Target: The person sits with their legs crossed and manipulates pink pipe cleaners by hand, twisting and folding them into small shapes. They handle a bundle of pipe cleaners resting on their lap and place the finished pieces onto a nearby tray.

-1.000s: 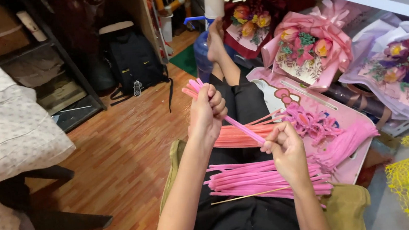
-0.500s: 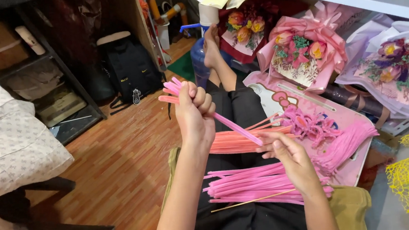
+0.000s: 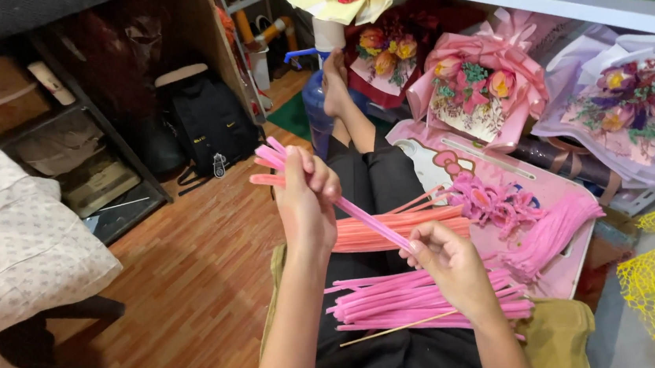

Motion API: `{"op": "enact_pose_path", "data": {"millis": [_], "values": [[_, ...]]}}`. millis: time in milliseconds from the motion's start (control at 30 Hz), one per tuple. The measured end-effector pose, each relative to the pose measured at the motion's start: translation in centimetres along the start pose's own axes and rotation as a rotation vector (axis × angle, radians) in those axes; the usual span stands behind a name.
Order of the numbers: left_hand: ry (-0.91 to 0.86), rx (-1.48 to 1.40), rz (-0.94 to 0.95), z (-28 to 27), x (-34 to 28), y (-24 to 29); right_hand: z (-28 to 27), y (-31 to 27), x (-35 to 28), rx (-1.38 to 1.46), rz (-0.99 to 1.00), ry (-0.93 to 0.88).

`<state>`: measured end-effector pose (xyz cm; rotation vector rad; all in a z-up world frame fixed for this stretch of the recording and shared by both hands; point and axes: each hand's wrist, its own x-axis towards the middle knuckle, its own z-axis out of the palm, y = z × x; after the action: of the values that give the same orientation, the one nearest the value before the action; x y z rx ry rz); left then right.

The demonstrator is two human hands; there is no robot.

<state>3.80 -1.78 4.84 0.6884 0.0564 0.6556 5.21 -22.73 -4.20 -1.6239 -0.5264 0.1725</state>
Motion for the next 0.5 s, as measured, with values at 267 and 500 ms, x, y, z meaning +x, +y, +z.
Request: {"op": "enact_pose_path", "data": {"millis": [267,500], "values": [[-0.126,0.273,-0.046,-3.2,-0.4,0.6,-1.2,2.0,-0.9,0.075,-0.034,-0.071],[-0.223,0.584,0.068,-4.6,-0.5,2.0,-1.2,0.2,-1.9,-0.046,-0.013,-0.115]]}}
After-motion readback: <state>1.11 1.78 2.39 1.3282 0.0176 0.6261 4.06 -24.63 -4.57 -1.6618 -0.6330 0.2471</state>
